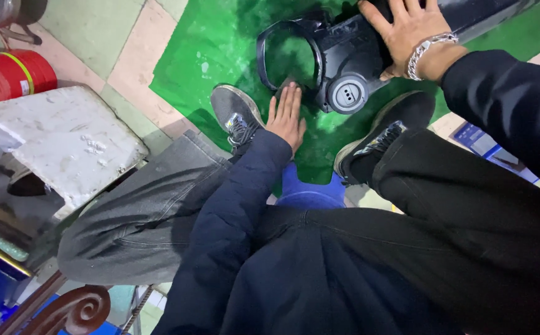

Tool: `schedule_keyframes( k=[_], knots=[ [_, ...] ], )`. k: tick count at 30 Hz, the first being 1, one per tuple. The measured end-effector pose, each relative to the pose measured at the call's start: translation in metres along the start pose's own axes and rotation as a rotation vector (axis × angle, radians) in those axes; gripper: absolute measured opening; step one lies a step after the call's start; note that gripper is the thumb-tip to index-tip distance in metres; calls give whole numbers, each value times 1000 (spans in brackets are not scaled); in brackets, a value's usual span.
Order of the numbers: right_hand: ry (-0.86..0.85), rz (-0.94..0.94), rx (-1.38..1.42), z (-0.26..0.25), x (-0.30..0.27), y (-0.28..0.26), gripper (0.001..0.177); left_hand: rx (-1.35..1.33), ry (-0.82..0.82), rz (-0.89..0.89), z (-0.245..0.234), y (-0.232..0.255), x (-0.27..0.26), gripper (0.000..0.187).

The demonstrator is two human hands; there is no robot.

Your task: Cleaning a black plastic motorcycle part using water and a sponge

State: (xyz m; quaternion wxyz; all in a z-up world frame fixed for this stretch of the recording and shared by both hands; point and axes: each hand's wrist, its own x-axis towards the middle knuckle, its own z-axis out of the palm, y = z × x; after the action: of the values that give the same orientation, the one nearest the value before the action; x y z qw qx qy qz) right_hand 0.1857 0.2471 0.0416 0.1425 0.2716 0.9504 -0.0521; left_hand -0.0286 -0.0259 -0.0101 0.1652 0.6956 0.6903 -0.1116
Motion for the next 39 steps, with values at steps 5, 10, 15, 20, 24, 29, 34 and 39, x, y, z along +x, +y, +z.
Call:
schedule_keyframes(
  k=[5, 10, 15, 20, 24, 29, 34, 39],
  knots=[
    [19, -3, 19, 0, -1, 1, 155, -61, 36, -325, 27, -7, 2, 81],
    [109, -33, 107, 8, -4, 3, 149, -156, 166, -429, 15, -20, 31, 82],
    [-1, -4, 24, -1, 1, 1, 152, -92, 182, -331, 1, -55, 53, 73],
    [111, -44, 190, 3, -1, 3, 149, -95, 111, -328, 5, -61, 45, 73],
    [47, -21, 107, 5, -2, 2, 151, -79, 60, -276, -28, -68, 81, 75],
    [-9, 18, -29, 6, 3, 2, 153, 78, 286, -64, -19, -89, 111, 72],
    [144, -37, 151, 24, 2, 5, 157, -250, 203, -50, -14, -100, 82, 67],
    [210, -79, 190, 28, 4, 8, 166, -518, 524, -53, -26, -121, 103, 38]
  ],
)
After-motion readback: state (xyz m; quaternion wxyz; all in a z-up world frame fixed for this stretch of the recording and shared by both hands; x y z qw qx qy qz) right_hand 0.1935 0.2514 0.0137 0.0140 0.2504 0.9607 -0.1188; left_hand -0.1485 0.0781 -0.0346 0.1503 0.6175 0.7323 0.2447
